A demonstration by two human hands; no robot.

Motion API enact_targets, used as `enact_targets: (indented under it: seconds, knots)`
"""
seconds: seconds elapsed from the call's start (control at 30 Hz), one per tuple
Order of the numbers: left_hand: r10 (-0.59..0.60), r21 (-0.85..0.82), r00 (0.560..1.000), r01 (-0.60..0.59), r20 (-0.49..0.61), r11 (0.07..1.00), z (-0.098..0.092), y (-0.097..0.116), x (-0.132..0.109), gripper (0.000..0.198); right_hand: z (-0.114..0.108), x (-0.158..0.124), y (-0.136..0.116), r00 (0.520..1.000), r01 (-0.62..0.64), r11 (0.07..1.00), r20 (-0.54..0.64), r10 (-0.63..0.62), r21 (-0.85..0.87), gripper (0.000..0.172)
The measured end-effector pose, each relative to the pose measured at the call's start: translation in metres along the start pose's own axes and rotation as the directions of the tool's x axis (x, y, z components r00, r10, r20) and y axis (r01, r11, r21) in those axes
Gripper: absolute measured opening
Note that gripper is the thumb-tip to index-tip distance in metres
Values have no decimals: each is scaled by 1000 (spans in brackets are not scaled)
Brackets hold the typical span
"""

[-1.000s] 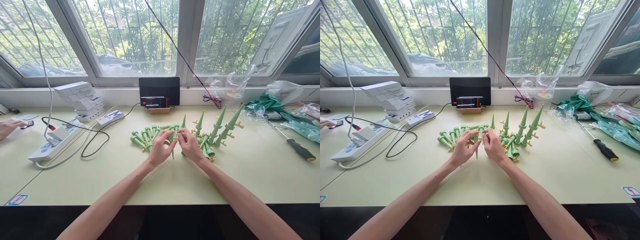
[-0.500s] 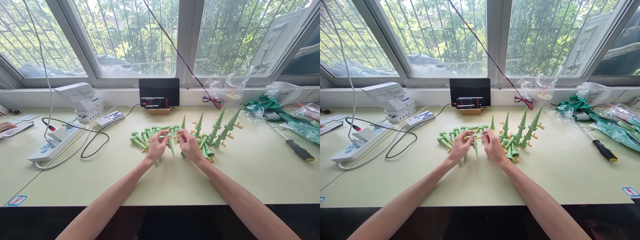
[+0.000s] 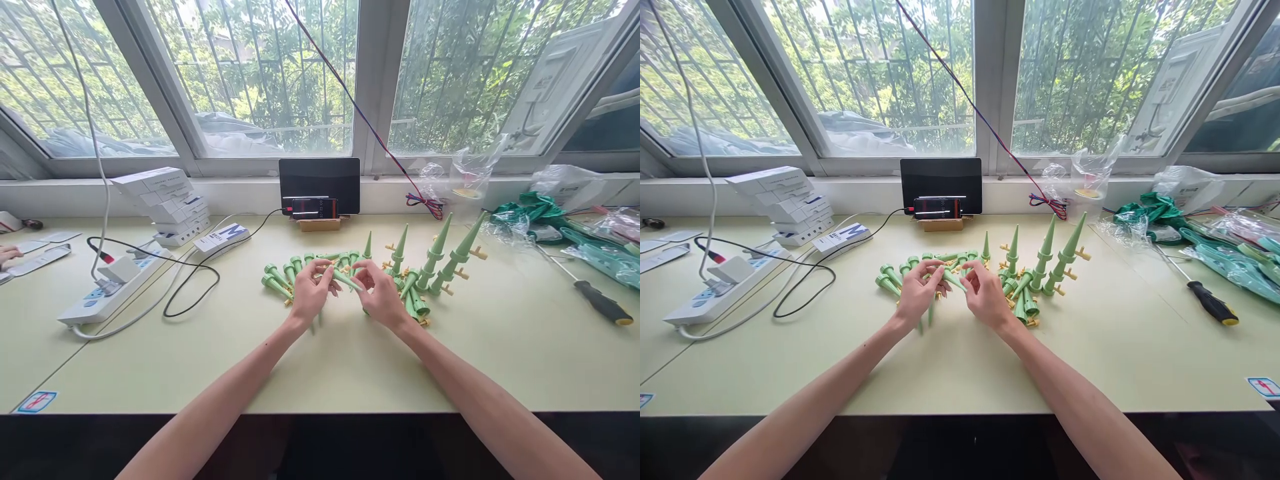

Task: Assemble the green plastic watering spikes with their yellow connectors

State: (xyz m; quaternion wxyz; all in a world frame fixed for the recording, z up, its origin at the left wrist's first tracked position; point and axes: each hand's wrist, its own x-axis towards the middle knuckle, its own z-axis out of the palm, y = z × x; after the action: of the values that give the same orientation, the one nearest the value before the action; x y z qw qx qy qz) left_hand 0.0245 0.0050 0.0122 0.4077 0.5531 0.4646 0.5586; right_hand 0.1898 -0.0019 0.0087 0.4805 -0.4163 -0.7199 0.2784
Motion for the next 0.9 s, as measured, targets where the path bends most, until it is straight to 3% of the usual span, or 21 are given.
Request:
enact_targets:
  seconds: [0.13, 0.33, 0.5, 0.67, 0.9]
  knots:
    - [-73, -75, 997, 71, -21, 995, 0, 0, 2, 33, 2, -3, -1, 997, 43, 999, 57, -44, 17, 27]
    - [-89, 28, 993, 87, 79, 996, 1, 2, -3, 34, 1, -2, -4, 996, 36, 999, -83, -34, 17, 19]
    - [1, 280, 984, -51, 177, 959, 3, 4, -9, 28, -2, 0, -5, 983, 25, 1000, -183, -26, -5, 20]
    - [115, 431, 955, -229, 274, 873, 5, 1, -12, 21, -1, 0, -4, 982, 33, 997, -183, -44, -65, 19]
    - [179, 486, 954, -277, 239, 829, 1, 0, -10, 19, 5, -3, -3, 979, 82, 992, -179, -98, -95, 13]
